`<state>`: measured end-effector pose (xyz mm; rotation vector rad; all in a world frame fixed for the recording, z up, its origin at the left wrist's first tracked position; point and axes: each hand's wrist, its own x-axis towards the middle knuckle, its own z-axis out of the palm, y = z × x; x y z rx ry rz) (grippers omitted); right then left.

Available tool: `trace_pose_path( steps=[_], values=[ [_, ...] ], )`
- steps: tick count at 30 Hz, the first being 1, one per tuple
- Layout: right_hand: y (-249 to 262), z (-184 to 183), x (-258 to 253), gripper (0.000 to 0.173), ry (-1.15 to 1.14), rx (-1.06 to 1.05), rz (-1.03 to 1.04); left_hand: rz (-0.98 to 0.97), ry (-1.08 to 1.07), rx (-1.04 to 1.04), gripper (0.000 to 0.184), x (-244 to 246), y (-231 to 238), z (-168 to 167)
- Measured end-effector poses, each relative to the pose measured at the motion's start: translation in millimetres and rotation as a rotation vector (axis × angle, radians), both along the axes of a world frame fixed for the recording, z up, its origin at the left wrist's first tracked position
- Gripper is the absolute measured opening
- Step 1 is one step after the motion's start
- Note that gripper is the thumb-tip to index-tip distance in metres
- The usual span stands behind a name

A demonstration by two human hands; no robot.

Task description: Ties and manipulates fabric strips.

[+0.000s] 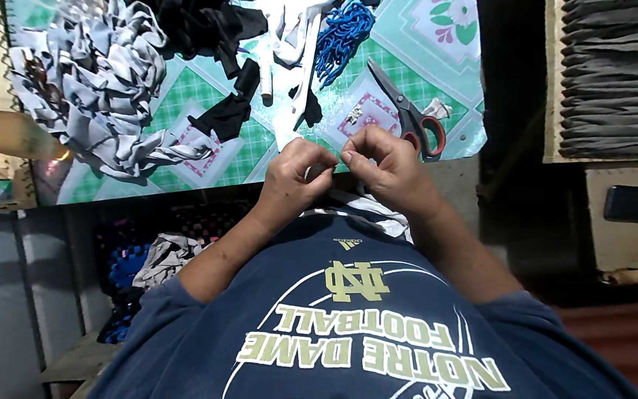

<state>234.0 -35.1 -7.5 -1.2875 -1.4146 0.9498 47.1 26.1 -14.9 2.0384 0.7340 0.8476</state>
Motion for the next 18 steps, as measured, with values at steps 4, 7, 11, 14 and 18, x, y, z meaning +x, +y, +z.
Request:
trace_pose_path(
  steps=[4,7,11,14,18],
  values=[
    [-2.0,0.0,-2.2,0.016,-0.218,0.108,-0.032,0.019,0.053,0.069,0.008,-0.7,-0.4,0.9],
    [-2.4,-2.9,-4.9,0.017,-0.348,0.216,-0.067,0.037,0.077,0.088,0.008,-1.4,-0.6,0.8],
    [-3.1,-2.7,-7.8,0.016,-0.419,0.287,-0.085,0.087,0.074,0.055,0.009,-0.6,-1.2,0.2],
    [-3.8,-2.1,-8.4,0.017,-0.425,0.284,-0.076,0.109,0.028,-0.020,0.009,-0.2,-1.2,-0.1],
    [-4.0,-3.2,-7.2,0.016,-0.401,0.276,-0.073,0.078,-0.085,-0.298,0.010,-1.7,0.0,4.1]
  ],
)
